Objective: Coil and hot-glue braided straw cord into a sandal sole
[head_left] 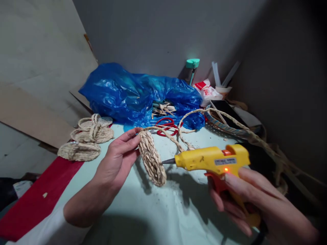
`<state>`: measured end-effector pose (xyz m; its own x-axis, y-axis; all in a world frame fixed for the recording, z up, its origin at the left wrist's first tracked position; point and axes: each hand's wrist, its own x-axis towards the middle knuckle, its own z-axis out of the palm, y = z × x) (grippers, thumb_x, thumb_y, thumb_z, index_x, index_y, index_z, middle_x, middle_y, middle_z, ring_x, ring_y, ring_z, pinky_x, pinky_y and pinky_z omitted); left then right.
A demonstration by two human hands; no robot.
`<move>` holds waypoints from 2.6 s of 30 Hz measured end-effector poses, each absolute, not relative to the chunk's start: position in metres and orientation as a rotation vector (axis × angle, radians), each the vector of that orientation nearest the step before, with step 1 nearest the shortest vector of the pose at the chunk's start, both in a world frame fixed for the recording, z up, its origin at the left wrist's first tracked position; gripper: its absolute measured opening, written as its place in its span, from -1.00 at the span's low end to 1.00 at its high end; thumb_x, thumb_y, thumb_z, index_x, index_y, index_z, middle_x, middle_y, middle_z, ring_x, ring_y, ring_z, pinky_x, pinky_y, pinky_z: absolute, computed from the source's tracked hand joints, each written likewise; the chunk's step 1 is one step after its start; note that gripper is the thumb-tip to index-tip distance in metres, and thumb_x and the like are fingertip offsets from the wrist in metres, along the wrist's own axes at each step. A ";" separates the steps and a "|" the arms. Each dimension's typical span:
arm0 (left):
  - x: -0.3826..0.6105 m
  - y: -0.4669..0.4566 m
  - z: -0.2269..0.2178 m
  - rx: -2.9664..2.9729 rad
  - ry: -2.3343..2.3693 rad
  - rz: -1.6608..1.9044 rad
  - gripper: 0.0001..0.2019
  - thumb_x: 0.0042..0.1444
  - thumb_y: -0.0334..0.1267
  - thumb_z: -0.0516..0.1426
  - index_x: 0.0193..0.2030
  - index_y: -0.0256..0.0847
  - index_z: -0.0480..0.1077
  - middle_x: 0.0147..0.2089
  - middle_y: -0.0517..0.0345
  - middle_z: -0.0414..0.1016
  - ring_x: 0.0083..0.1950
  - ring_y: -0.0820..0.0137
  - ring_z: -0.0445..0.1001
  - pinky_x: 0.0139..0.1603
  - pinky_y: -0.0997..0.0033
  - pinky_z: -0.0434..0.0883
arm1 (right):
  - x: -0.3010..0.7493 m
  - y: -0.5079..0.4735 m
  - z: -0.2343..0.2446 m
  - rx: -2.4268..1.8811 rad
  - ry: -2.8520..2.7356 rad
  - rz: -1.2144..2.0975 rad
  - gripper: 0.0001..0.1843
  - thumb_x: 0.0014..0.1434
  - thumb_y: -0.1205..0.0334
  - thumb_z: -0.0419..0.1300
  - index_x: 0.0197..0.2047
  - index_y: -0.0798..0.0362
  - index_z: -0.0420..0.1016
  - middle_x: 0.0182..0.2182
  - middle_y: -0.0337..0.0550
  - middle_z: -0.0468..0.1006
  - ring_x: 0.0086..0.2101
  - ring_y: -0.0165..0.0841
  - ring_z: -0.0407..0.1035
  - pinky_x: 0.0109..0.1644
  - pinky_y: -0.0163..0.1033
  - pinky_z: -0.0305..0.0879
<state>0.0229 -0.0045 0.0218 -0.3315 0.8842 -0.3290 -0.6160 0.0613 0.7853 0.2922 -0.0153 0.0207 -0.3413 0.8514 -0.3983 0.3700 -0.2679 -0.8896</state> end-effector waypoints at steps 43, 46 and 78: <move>0.046 -0.031 0.015 0.552 1.095 1.370 -0.74 -0.12 -0.39 0.46 -0.23 -0.24 0.64 -0.38 0.13 0.64 -0.33 0.44 0.61 -0.26 0.60 0.55 | 0.236 -0.015 0.012 -0.752 -2.290 -0.048 -0.75 0.34 0.53 0.04 -0.01 0.32 0.49 -0.43 -0.15 0.44 -0.45 -0.35 0.23 -0.42 -0.24 0.16; 0.048 -0.030 0.013 0.543 1.122 1.402 -0.78 -0.08 -0.40 0.43 -0.23 -0.24 0.65 -0.38 0.12 0.65 -0.35 0.47 0.60 -0.27 0.64 0.53 | 0.230 -0.017 0.007 -0.803 -2.248 -0.022 -0.75 0.27 0.56 0.08 -0.07 0.33 0.55 -0.47 -0.16 0.48 -0.50 -0.34 0.25 -0.47 -0.21 0.15; 0.051 -0.023 -0.001 0.681 1.251 1.505 -0.82 -0.02 -0.39 0.38 -0.22 -0.18 0.66 -0.26 0.11 0.66 -0.29 0.45 0.60 -0.27 0.62 0.55 | 0.211 -0.035 -0.002 -0.992 -2.269 0.334 -0.48 0.29 0.44 -0.06 0.23 0.45 0.44 -0.12 0.06 0.67 -0.19 -0.21 0.55 -0.05 -0.14 0.56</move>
